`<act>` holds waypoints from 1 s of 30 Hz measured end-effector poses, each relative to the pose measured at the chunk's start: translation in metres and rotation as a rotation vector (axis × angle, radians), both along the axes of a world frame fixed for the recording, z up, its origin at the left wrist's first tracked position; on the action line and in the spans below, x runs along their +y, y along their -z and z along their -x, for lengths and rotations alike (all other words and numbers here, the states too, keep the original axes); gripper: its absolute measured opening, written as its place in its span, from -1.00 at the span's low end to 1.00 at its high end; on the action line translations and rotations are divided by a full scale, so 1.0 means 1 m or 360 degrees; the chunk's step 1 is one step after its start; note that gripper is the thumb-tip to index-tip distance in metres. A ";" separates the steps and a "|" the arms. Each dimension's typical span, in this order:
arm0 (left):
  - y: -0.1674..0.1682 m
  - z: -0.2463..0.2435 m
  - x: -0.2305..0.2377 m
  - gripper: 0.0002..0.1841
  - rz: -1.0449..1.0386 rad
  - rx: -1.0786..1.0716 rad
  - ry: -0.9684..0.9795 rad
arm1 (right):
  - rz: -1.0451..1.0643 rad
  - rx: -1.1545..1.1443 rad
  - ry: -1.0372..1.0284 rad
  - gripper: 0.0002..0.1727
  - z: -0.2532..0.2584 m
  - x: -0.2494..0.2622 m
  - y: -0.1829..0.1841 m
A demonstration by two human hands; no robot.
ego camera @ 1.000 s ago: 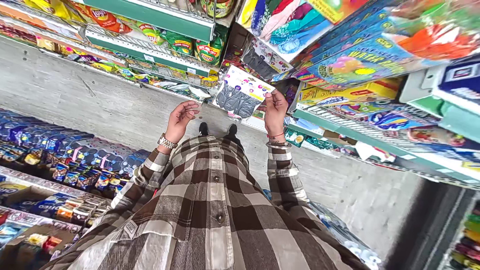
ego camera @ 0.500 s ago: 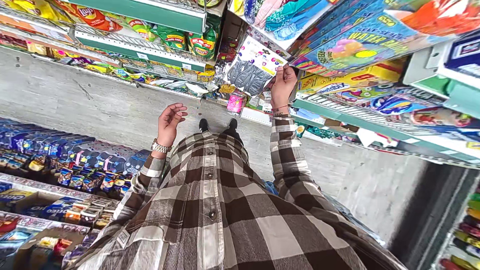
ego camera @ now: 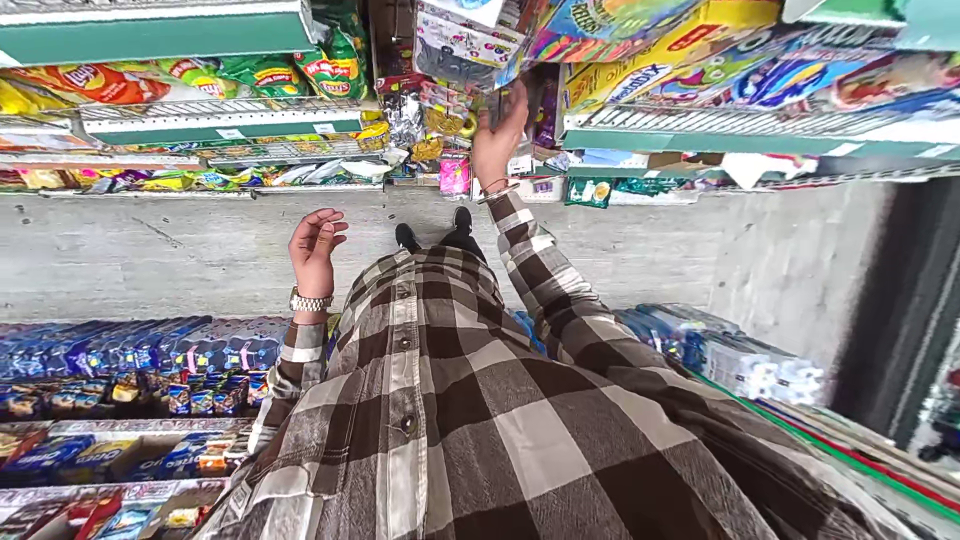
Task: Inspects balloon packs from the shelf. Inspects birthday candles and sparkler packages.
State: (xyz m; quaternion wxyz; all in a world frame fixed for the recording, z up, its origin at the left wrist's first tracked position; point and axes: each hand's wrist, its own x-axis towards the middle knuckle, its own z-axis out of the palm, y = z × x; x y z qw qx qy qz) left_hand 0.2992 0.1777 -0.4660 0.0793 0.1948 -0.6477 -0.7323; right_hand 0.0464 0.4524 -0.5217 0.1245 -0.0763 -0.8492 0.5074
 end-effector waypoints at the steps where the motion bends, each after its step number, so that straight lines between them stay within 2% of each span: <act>1: -0.001 0.001 0.001 -0.70 0.0001 -0.0006 0.0009 | -0.0013 -0.0038 -0.0032 -0.25 -0.015 -0.002 0.008; 5: 0.002 0.010 0.005 -0.70 0.0007 0.0006 0.0073 | -0.0252 0.0014 -0.0403 -0.50 -0.073 0.003 0.040; 8: 0.004 0.018 0.011 -0.69 -0.0004 -0.0004 0.0135 | -0.0244 -0.0073 -0.0658 -0.62 -0.109 0.016 0.031; 12: 0.008 0.025 0.027 -0.71 0.0002 -0.0004 0.0233 | -0.0166 -0.0065 -0.0599 -0.75 -0.117 0.036 0.035; 22: 0.012 0.023 0.098 -0.74 -0.0015 0.0043 0.0273 | -0.0004 -0.0159 -0.0699 -0.78 -0.134 0.102 0.023; 30: 0.004 0.004 0.196 -0.69 -0.0021 -0.0007 0.0344 | 0.0074 -0.0220 -0.0685 -0.80 -0.162 0.189 0.028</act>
